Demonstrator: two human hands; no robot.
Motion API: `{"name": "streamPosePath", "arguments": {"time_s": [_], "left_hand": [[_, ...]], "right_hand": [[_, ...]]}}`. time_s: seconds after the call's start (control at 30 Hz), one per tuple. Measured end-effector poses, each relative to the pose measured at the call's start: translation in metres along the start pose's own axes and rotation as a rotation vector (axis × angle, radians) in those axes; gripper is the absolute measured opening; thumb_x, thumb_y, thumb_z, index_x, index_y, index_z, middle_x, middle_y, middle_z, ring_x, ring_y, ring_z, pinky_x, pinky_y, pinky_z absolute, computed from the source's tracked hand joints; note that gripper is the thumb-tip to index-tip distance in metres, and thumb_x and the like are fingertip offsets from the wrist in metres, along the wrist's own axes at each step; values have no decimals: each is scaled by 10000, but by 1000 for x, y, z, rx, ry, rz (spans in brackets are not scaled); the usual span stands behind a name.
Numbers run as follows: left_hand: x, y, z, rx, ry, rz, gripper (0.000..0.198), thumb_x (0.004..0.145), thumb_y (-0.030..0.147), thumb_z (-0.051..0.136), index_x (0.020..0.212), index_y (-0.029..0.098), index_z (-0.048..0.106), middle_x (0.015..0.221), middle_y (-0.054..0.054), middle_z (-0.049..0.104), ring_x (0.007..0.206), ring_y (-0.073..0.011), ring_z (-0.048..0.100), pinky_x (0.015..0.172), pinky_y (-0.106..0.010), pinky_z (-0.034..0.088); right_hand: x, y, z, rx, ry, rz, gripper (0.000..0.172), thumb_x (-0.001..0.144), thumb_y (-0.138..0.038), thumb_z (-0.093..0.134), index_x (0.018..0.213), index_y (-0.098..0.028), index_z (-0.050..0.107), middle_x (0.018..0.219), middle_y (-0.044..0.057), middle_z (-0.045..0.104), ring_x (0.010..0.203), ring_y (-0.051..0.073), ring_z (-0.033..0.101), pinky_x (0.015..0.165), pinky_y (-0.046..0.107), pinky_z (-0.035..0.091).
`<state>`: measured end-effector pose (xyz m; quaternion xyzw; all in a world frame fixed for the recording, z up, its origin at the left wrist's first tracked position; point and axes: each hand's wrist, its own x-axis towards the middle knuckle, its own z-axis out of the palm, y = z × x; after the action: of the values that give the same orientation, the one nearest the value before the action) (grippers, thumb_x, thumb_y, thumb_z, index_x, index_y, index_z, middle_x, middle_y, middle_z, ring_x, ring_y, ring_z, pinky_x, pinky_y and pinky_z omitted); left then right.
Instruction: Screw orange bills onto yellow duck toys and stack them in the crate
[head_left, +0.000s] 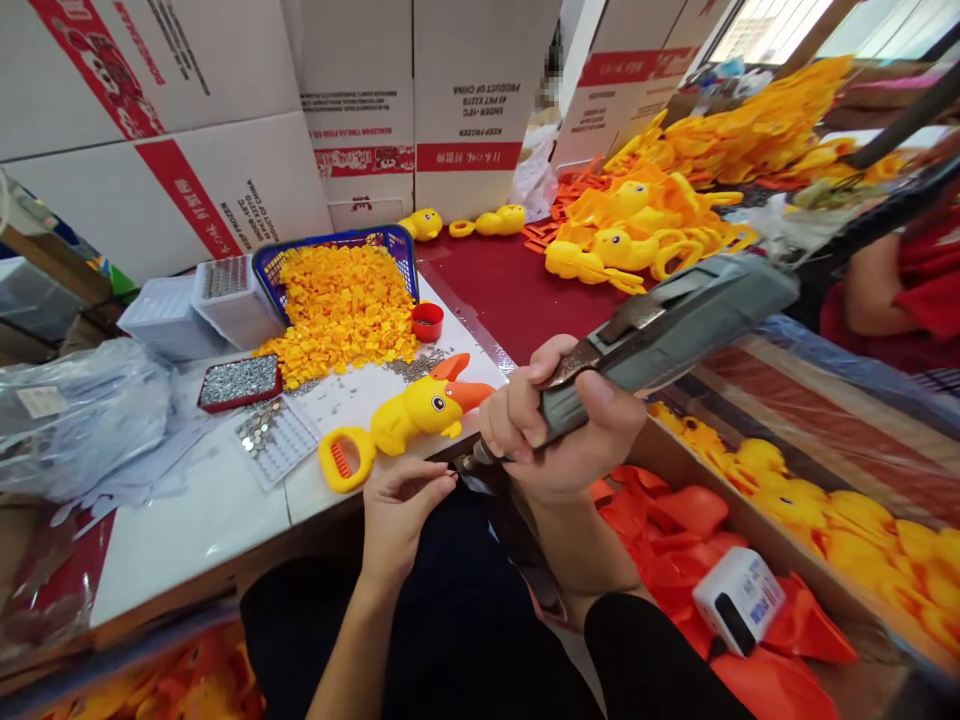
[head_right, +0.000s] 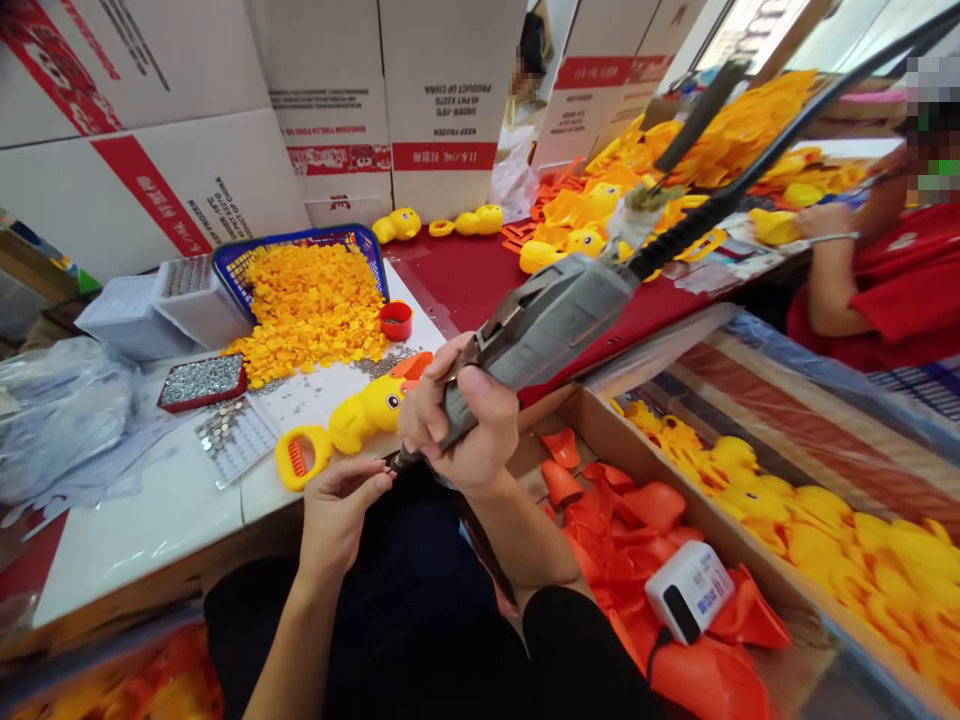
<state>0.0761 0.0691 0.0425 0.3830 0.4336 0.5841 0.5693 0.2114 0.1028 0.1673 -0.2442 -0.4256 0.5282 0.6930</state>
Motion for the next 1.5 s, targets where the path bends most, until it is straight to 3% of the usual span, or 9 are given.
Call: {"name": "streamPosePath", "arguments": {"time_s": [0.17,0.27,0.37,0.43,0.53,0.67,0.93,1.23,1.5], "left_hand": [[2,2,-8,-15,-171,-85,465,636,507,964,932,185,809,835,-74,813,773,-221,788,746,-317,653],[11,14,-15,299,-208,209,583,744,576,887,1193,231,748,1187,-113,796,1047,-269,773,956,-423,629],[36,27,-17,830,-141,552,701,829,646,775,1385,240,643,1501,-154,625,1389,-331,591,1180,-515,468],[58,29,-14,1088,-131,629,790,847,691,723,1459,212,581,1579,-182,541,1466,-363,504,1197,-528,432],[82,21,-5,1258,-163,583,830,866,707,695,1496,186,551,1507,-181,609,1369,-361,586,1132,-485,473],[85,5,3,1288,-97,584,636,947,645,628,1410,210,653,1382,-114,710,1167,-309,688,1011,-417,506],[79,-1,4,1305,-31,626,513,974,585,602,1366,270,707,1331,-96,727,1070,-296,693,911,-411,505],[78,-2,6,1308,-18,628,488,964,573,627,1335,271,723,1350,-75,734,1084,-293,693,927,-406,503],[74,-2,7,1283,10,565,658,929,597,672,1419,165,598,1223,-134,769,1106,-292,705,957,-394,503]], "right_hand": [[-1,-1,-3,-31,-21,10,365,842,-579,640,766,-270,462,403,-137,366,268,62,284,392,225,329],[4,-1,-7,-72,-13,-40,307,854,-535,609,776,-271,473,406,-133,362,276,65,285,387,225,309],[21,2,-12,-131,57,-139,293,842,-545,596,794,-277,488,434,-123,338,313,78,308,394,234,291],[40,9,-13,-166,132,-183,332,836,-583,611,793,-277,492,471,-107,328,350,89,340,402,241,290],[71,24,-11,-206,226,-207,405,838,-633,644,756,-270,485,490,-92,329,372,92,359,405,245,286],[95,46,-7,-202,172,-261,384,827,-580,681,705,-253,520,454,-102,360,326,75,333,384,246,284],[94,57,-6,-253,87,-207,405,814,-606,693,710,-252,525,434,-117,368,303,76,334,378,241,301],[90,64,0,-293,54,-214,462,776,-609,756,653,-257,484,413,-108,382,310,74,332,381,249,339],[93,74,-4,-352,-201,-157,433,802,-569,771,709,-240,504,467,-98,409,333,64,385,371,226,330]]}}
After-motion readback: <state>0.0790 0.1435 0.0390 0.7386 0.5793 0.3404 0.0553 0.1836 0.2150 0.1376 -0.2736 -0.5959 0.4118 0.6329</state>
